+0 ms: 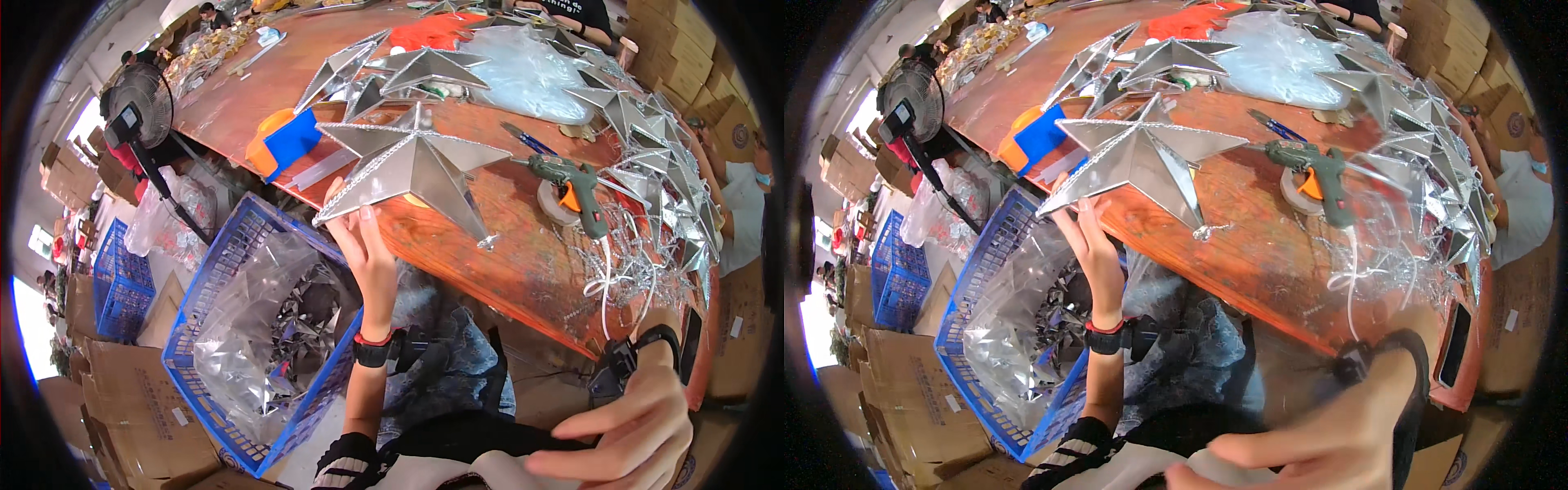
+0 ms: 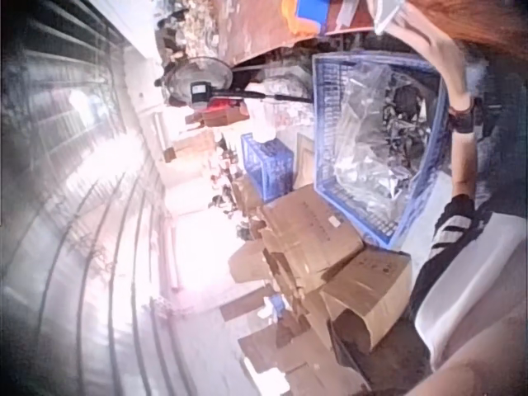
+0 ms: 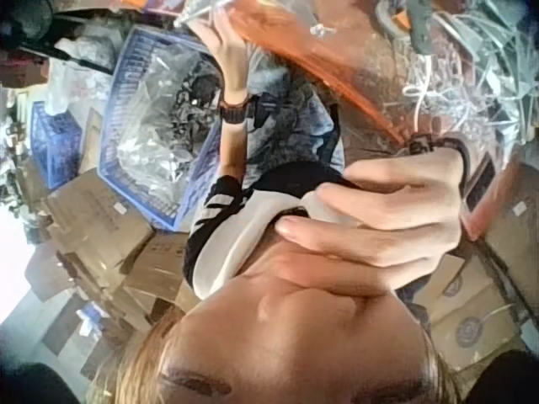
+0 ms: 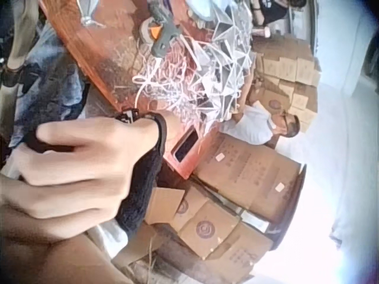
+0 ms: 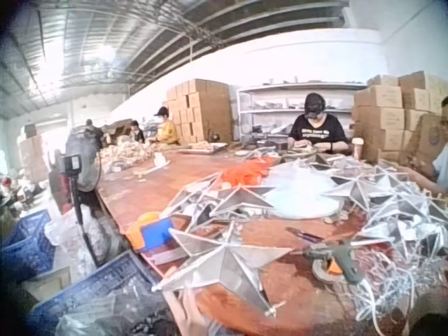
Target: Use a glue gun to attach beaded strings to decorative silver stars in a workshop.
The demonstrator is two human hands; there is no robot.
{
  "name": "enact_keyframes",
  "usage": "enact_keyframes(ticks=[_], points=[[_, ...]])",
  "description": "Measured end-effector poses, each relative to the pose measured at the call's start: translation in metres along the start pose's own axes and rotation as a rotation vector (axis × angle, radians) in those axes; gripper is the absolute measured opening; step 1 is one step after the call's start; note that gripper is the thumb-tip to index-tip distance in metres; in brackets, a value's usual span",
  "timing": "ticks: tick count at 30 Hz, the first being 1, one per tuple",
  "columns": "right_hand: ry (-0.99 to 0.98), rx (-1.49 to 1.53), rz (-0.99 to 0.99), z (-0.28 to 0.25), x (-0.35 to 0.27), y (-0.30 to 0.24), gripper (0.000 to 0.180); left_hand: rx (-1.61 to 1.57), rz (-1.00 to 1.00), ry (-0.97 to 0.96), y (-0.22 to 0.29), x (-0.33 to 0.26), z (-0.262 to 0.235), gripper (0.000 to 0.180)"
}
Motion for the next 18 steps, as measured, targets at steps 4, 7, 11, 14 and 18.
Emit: enact_keyframes(ticks=[4,7,11,14,18], points=[[-0.291,0.071,0.023,-0.003,-0.018,0.029,0.019,-0.117,-0.020,-0.025,-0.021,0.008,-0.008,0.044],[-0.387,-0.268,0.423,-0.019,-0.034,0.086,0.016,-0.269,-0.142,-0.026,-0.041,0.017,-0.006,0.049],[-0.202,-0.544,1.191,-0.085,-0.145,0.176,0.020,-0.368,-0.195,-0.035,-0.053,0.015,-0.009,0.056],[-0.267,-0.465,1.402,-0.088,-0.195,0.205,0.027,-0.416,-0.199,-0.068,-0.056,0.015,-0.009,0.054],[-0.260,-0.150,1.473,-0.074,-0.218,0.228,0.036,-0.465,-0.203,-0.077,-0.057,0.014,-0.010,0.051]])
Point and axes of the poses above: each hand's wrist, its own x-axis towards the middle knuckle, its own z-axis out of the palm, y = z × x, the point moved 9 cm from there along x, towards the middle knuckle, and after that the axes turned 15 degrees about -y, right-handed, at the moved point
